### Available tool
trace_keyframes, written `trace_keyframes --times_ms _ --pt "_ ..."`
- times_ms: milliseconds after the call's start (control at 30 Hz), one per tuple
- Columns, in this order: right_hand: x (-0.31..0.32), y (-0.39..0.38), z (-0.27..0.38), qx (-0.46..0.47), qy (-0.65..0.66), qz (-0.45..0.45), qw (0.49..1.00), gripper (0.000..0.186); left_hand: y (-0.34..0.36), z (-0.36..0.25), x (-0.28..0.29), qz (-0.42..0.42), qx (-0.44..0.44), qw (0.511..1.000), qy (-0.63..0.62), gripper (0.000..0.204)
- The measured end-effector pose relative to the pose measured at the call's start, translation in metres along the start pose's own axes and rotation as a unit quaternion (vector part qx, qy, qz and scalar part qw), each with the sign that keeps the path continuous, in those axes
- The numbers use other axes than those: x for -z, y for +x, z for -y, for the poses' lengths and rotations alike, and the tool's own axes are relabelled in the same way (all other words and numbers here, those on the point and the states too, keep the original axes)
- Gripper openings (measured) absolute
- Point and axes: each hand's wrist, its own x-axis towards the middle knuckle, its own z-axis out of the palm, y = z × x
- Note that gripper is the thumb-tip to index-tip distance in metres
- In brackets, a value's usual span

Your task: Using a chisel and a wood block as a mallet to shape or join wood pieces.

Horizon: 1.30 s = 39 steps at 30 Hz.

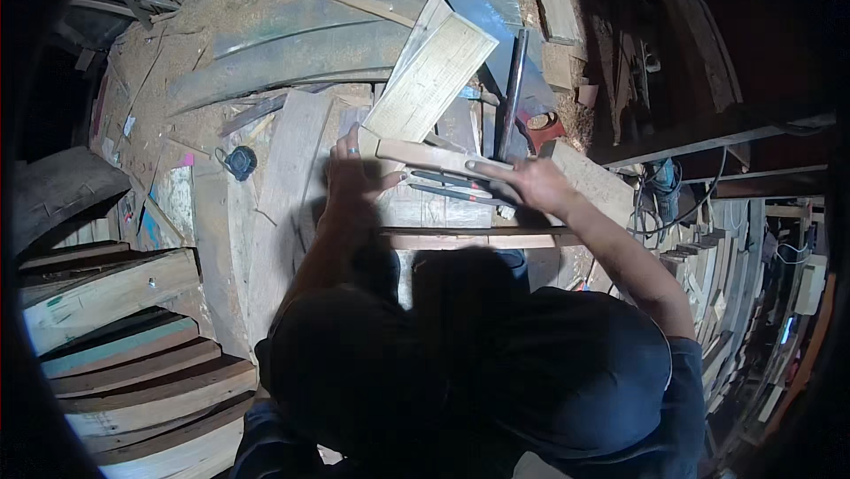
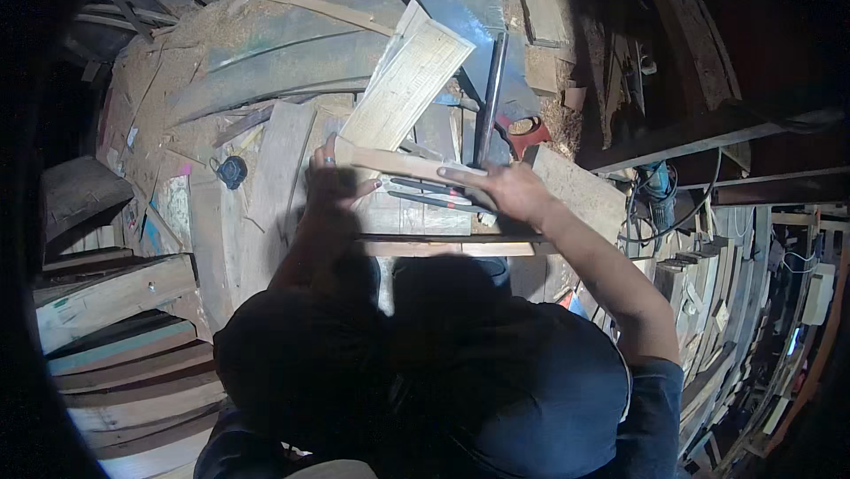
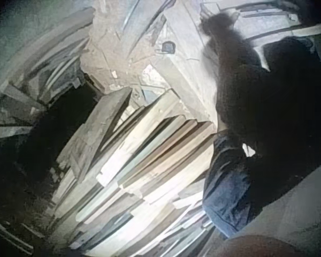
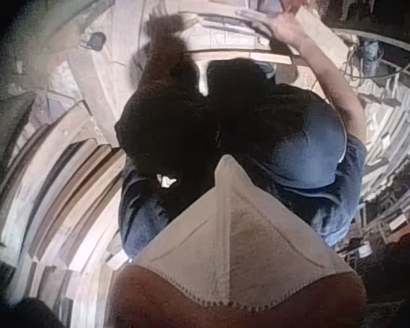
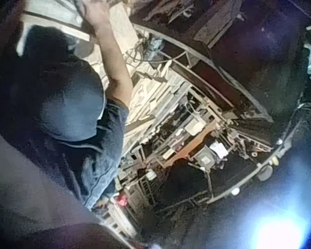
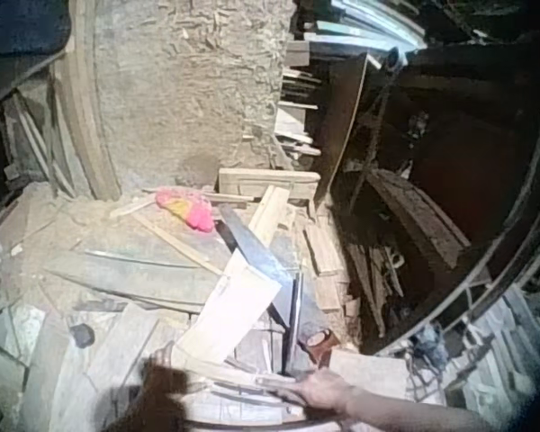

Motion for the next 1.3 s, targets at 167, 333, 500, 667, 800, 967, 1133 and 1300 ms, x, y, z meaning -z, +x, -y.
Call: trace_keyframes --times_ms 167,333,500,667,800,967,1133,1300 --pt "0.012 0.023 -0.024 -0.33 0.085 -0.117 0.933 0.058 0.006 -0.012 -0.003 -0.039 -0.084 0.994 0.056 0.127" --pt "-0.004 0.007 0.002 -0.005 0.007 0.02 1.0 0.06 -0.006 -0.002 -0.004 -0.037 -0.014 0.997 0.065 0.131" --pt "0.018 0.027 -0.038 -0.239 0.063 -0.179 0.952 0.062 0.001 -0.021 -0.004 -0.011 0.009 0.999 0.047 0.132" --pt "-0.001 0.026 -0.004 -0.003 0.009 -0.055 0.998 0.063 -0.007 -0.004 -0.004 -0.002 0.005 0.999 0.047 0.132" --pt "0.021 0.029 -0.044 -0.183 0.001 -0.063 0.981 0.056 -0.005 -0.012 -0.012 -0.032 -0.034 0.999 0.028 0.134" --pt "0.019 0.037 -0.025 -0.092 0.095 -0.095 0.987 0.067 -0.001 -0.003 -0.007 0.004 0.002 1.0 0.031 0.134" --pt "0.027 0.032 -0.032 -0.099 -0.069 0.047 0.992 0.062 -0.002 -0.019 0.003 -0.01 0.012 0.999 0.042 0.129" --pt "0.021 0.054 -0.024 -0.192 0.126 -0.196 0.953 0.066 -0.004 -0.01 -0.004 -0.018 -0.001 0.999 0.05 0.131"
